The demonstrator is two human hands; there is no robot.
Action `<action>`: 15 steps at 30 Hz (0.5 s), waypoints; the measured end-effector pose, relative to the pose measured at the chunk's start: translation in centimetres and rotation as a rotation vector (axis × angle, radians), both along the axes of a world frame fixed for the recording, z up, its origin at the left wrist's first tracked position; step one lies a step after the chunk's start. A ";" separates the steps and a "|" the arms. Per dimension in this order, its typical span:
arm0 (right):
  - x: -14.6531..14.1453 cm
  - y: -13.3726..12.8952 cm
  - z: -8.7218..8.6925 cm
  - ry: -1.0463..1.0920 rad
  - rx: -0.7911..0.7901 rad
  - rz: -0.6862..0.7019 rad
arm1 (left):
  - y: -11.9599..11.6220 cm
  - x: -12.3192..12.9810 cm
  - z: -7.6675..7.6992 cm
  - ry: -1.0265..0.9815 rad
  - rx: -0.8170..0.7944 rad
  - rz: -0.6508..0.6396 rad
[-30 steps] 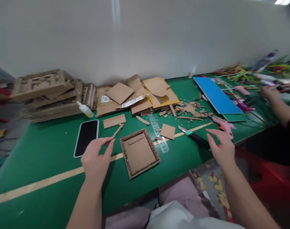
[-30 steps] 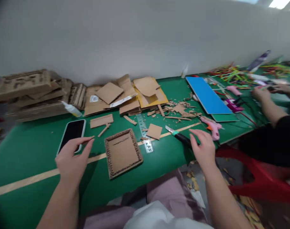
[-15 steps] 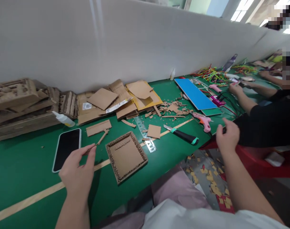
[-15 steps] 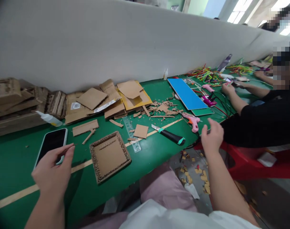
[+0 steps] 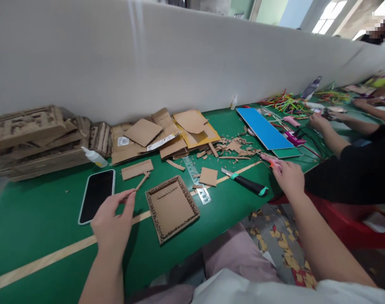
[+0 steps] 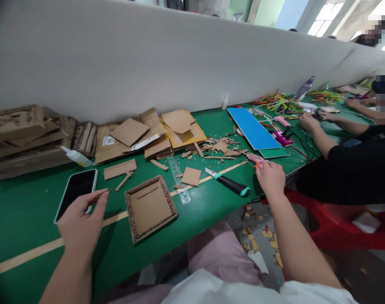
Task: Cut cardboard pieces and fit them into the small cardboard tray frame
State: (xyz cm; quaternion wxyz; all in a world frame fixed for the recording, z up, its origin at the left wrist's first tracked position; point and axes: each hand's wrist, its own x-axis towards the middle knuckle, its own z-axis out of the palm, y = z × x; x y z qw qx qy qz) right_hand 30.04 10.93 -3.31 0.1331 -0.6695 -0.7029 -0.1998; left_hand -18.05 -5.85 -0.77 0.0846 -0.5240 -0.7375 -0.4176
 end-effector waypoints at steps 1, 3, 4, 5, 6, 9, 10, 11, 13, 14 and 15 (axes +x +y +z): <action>-0.8 0.9 0.1 -0.007 -0.010 0.045 | 0.0 0.0 0.0 -0.004 -0.011 -0.003; -2.6 3.0 0.4 -0.026 -0.045 0.129 | -0.1 0.0 0.0 -0.005 -0.012 -0.006; -3.5 4.0 0.6 -0.040 -0.069 0.167 | -0.1 0.0 0.0 -0.003 -0.007 -0.010; -4.3 4.9 0.7 -0.051 -0.090 0.194 | -0.2 0.0 0.0 0.000 0.002 -0.015; -5.2 5.7 0.8 -0.059 -0.110 0.214 | -0.3 -0.1 0.0 0.001 0.011 -0.021; -7.0 7.2 0.9 -0.075 -0.153 0.223 | -0.5 -0.2 0.1 -0.004 0.016 -0.040; -7.4 7.5 0.9 -0.076 -0.162 0.211 | -0.6 -0.2 0.1 -0.005 0.022 -0.038; -7.7 7.7 1.0 -0.074 -0.170 0.196 | -0.7 -0.2 0.1 -0.005 0.029 -0.033; -8.2 8.1 1.2 -0.062 -0.184 0.167 | -0.8 -0.1 0.2 -0.006 0.040 -0.030; -8.4 8.4 1.3 -0.052 -0.189 0.157 | -0.8 -0.1 0.3 -0.015 0.044 -0.029; -8.6 8.6 1.6 -0.040 -0.191 0.151 | -0.8 -0.1 0.3 -0.028 0.046 -0.032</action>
